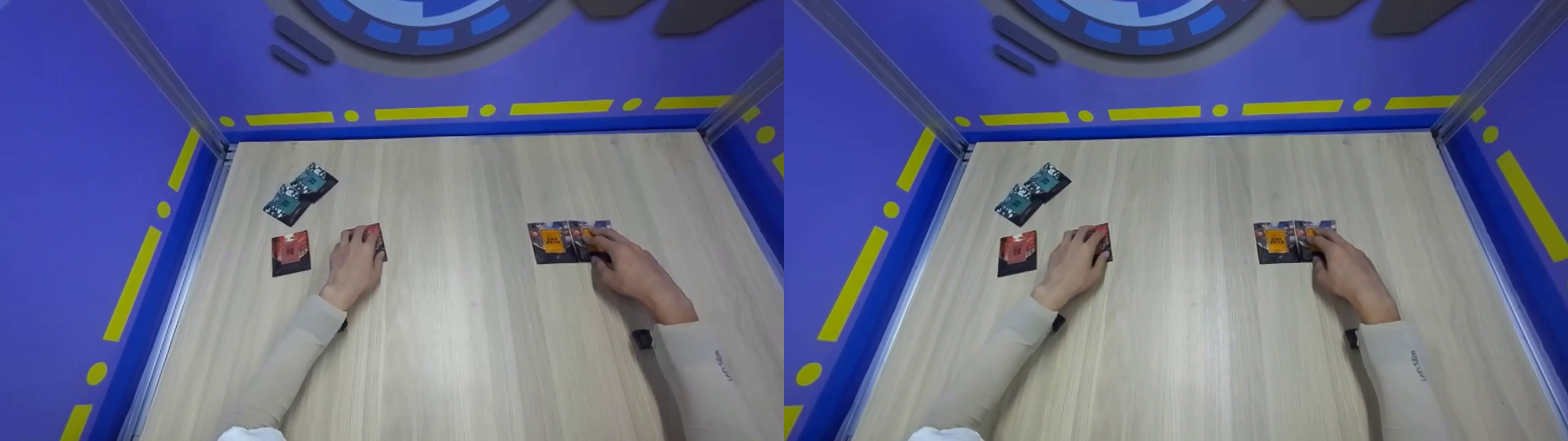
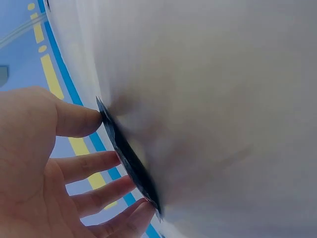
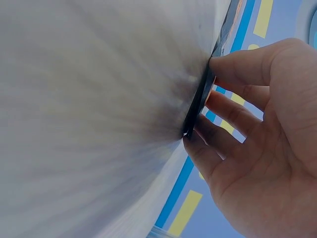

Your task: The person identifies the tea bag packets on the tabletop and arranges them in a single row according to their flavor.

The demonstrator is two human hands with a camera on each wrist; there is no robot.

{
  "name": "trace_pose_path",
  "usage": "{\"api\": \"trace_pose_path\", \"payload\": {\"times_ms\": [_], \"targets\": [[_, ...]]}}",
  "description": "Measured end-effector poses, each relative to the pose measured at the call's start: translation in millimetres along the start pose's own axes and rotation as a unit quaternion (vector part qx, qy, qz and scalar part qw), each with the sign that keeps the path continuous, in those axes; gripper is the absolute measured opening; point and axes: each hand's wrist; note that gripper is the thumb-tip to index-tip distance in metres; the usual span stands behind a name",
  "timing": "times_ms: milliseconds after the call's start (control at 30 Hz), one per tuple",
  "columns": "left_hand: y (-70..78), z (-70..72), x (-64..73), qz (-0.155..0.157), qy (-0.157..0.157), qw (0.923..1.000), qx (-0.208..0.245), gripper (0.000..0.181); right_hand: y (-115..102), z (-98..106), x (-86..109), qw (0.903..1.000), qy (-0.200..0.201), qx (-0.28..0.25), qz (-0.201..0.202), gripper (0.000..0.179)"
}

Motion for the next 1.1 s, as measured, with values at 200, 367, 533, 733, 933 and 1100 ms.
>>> {"api": "trace_pose_path", "payload": {"times_ms": [200,367,533,733,933,1100], "targets": [[20.5,-5.0,-1.8,-0.016,-0.002,0.9996,-0.022,0.045,0.1,0.1,0.9,1.0,-0.001,0.0,0.0,0.049],[39.3,-10.2,-3.0,-0.035,0.004,0.9983,-0.047,0.042,-0.3,-0.7,0.7,0.9999,-0.006,-0.006,-0.009,0.051],[62.7,-13.7,-3.6,-0.055,-0.006,0.9968,-0.057,0.043,-0.9,-1.4,-0.2,0.9998,-0.007,-0.006,-0.015,0.051],[91.5,-19.6,-4.1,-0.077,-0.023,0.9938,-0.077,0.046,-2.0,-0.6,-0.2,0.9997,-0.007,-0.005,-0.022,0.053],[116.3,-27.1,-7.8,-0.091,-0.026,0.9915,-0.09,0.047,-2.7,-0.5,-0.2,0.9996,-0.012,-0.007,-0.023,0.053],[137.4,-32.6,-9.6,-0.104,-0.028,0.9869,-0.12,0.05,-2.9,-0.6,-0.3,0.9996,-0.012,-0.006,-0.024,0.053]]}}
Point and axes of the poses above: each hand's wrist, its own x-axis away from the middle knuckle, its own z-axis out of the back of the hand, y = z × x, and after that the axes turned 14 degrees about z, right-handed
